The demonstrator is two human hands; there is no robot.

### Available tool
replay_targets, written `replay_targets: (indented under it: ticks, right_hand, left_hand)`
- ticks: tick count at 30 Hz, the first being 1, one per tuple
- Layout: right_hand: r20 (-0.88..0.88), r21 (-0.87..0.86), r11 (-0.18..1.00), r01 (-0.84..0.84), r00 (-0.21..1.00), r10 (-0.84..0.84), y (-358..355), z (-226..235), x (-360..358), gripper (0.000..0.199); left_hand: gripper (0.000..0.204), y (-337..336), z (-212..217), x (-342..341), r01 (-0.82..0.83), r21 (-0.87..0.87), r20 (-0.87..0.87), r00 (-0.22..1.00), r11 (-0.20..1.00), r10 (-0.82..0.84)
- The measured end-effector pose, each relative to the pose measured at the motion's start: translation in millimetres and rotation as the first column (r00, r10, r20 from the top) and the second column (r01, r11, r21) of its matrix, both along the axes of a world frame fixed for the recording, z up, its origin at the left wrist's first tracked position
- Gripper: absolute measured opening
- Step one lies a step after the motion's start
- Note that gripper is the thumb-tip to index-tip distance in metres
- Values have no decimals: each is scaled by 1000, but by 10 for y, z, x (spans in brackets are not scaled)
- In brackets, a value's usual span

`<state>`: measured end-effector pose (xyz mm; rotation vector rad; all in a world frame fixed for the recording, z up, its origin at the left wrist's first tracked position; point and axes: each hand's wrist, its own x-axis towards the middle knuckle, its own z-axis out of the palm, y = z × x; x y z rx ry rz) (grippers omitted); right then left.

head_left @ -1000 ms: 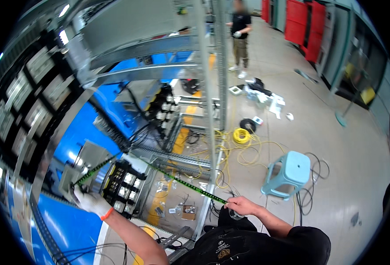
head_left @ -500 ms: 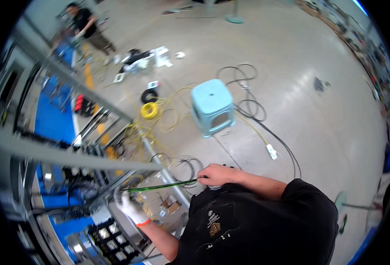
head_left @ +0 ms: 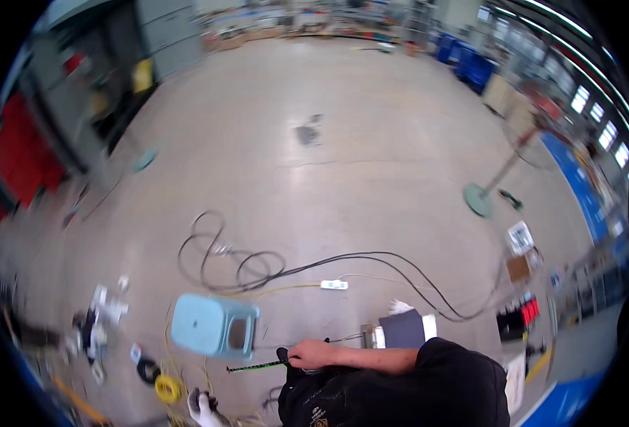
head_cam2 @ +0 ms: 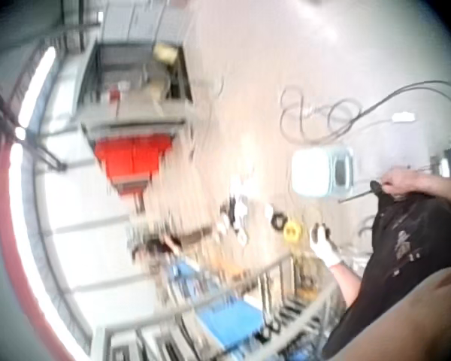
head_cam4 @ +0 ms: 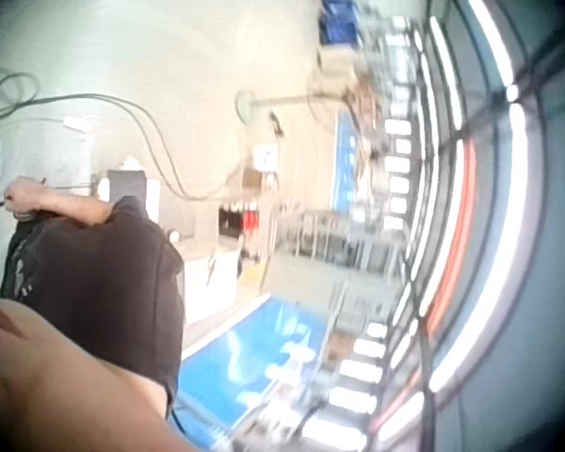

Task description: The person walks through a workshop carrying a tape measure, then measures a metal rack structure. They move to a metal sheet on a table, place a metal bracket on it, and mark the sheet with a marker.

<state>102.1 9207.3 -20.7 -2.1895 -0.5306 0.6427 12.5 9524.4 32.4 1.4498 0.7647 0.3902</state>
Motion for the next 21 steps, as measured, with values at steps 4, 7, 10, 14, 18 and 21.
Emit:
replay_targets:
  ticks: [4, 7, 10, 14, 18, 21]
  right_hand:
    - [46, -89, 951, 296, 955, -293, -495, -136, 224, 28]
    - [46, -135, 821, 555, 831, -555, -793, 83, 319, 29]
    - [28, -139, 645, 751, 654, -756, -1050, 156, 307, 30]
    - [-97, -131, 451, 883, 442, -892, -1248, -164, 197, 31]
    - [-163, -138, 358, 924, 335, -928, -1697, -95, 321, 30]
    - [-125, -63, 285, 957, 275, -953, -2343, -234, 514, 30]
  left_hand:
    - [30, -170, -395, 1056, 190, -114, -136, 969, 975, -205]
    - [31, -470, -781, 2166, 448, -181, -58, 884, 876, -464]
    - [27, -1260, -521, 3150, 761, -43, 60, 648, 647, -759]
    - [27, -2341, 165, 3861, 882, 99, 155, 444, 461, -883]
    - [29, -3441, 628, 4160, 946, 102, 305, 266, 309, -915]
    - [32, -4363, 965, 4355, 935, 178, 530, 172, 307, -831]
